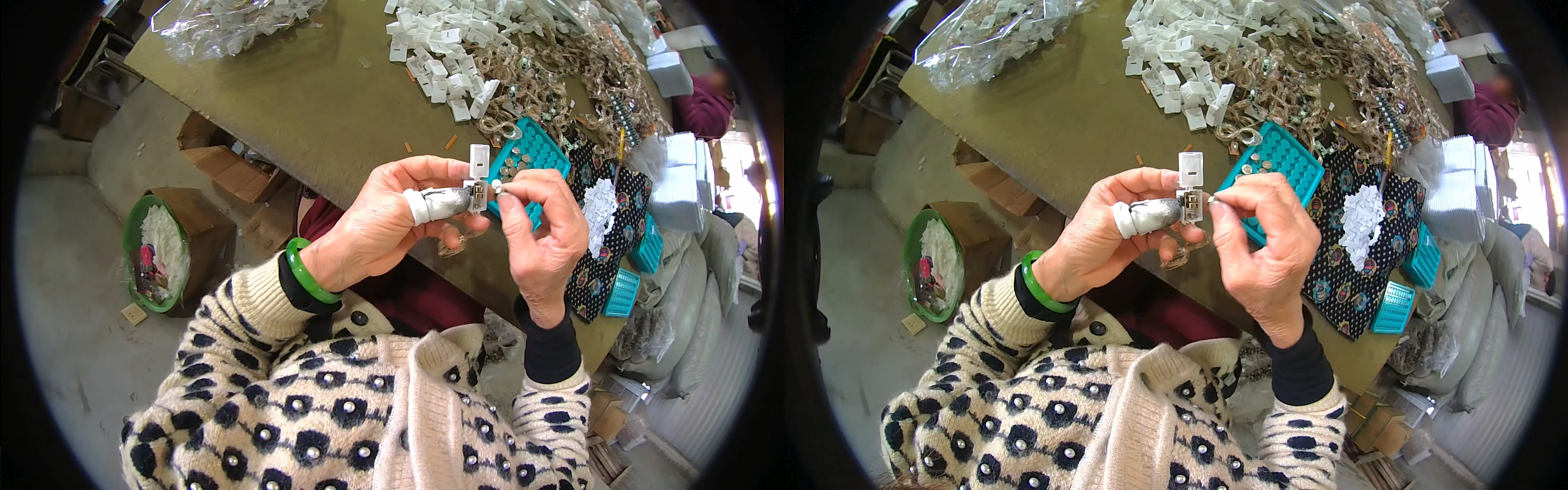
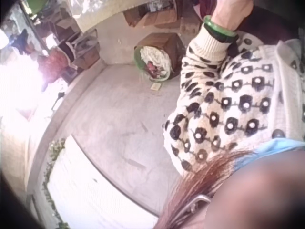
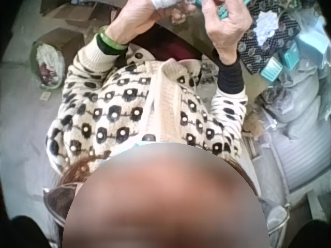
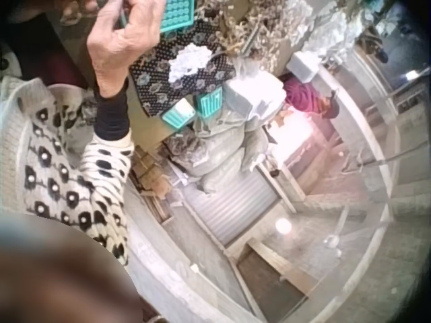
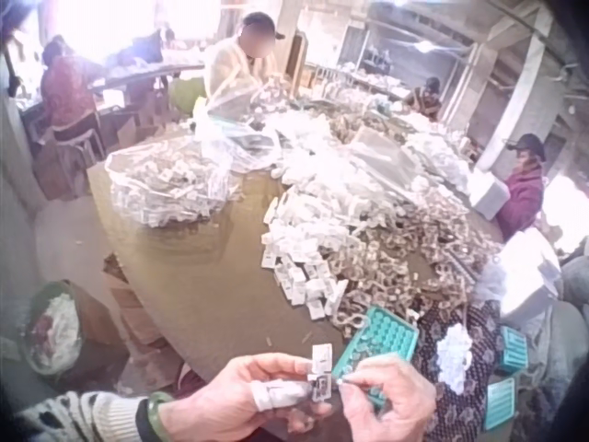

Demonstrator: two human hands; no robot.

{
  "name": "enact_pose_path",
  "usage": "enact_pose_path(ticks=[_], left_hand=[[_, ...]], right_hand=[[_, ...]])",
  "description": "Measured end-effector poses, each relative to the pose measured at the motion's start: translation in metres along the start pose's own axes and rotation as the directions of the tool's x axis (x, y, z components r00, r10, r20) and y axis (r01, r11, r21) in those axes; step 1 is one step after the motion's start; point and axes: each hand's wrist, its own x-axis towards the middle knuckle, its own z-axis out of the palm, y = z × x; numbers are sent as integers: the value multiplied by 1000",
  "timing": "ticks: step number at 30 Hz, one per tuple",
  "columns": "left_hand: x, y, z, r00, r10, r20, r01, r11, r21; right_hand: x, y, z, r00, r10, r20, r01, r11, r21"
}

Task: The person repeatedly picks small white plastic housings and metallic components from a table, inserts the metal parts into the housings, and places the assembled units into a blue tray. The person handles items one at a time and occasionally shifts piles of components on the table.

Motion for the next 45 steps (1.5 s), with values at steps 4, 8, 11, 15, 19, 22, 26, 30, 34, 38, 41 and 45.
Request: enact_pose_path(ticks=[4,8,11,15,19,22,26,30,34,38,41,45], left_hand=[[-2,-5,-3,998,11,55,-11,1000,1],[-6,-11,-2,997,50,65,-54,997,55],[-9,-14,0,997,53,49,-55,998,44],[-14,-16,3,996,67,51,-69,997,36],[-19,-15,5,996,80,38,-82,995,58],[-21,-12,7,996,77,34,-80,992,100],[-24,-11,11,989,118,88,-130,982,138],[-26,-13,11,981,129,145,-156,968,197],[-24,-15,6,979,139,150,-171,958,229],[-19,-13,1,991,111,79,-126,964,233],[-18,-14,1,996,75,40,-78,993,93],[-15,-11,-3,998,38,56,-41,997,61]], right_hand=[[-7,-5,10,996,-76,-51,73,996,-59],[-12,-8,9,982,-173,-69,160,974,-162],[-15,-10,10,967,-247,-61,230,951,-204],[-19,-14,12,960,-279,-24,266,936,-228],[-18,-17,6,967,-244,69,253,950,-181],[-18,-20,2,986,-98,131,101,995,-20],[-26,-28,0,879,390,273,-474,659,584],[-27,-29,2,731,509,455,-614,198,764],[-29,-30,10,774,518,364,-559,291,776],[-25,-26,14,829,472,299,-529,489,694],[-22,-20,18,878,435,200,-460,654,601],[-21,-16,23,924,379,43,-350,797,491]])
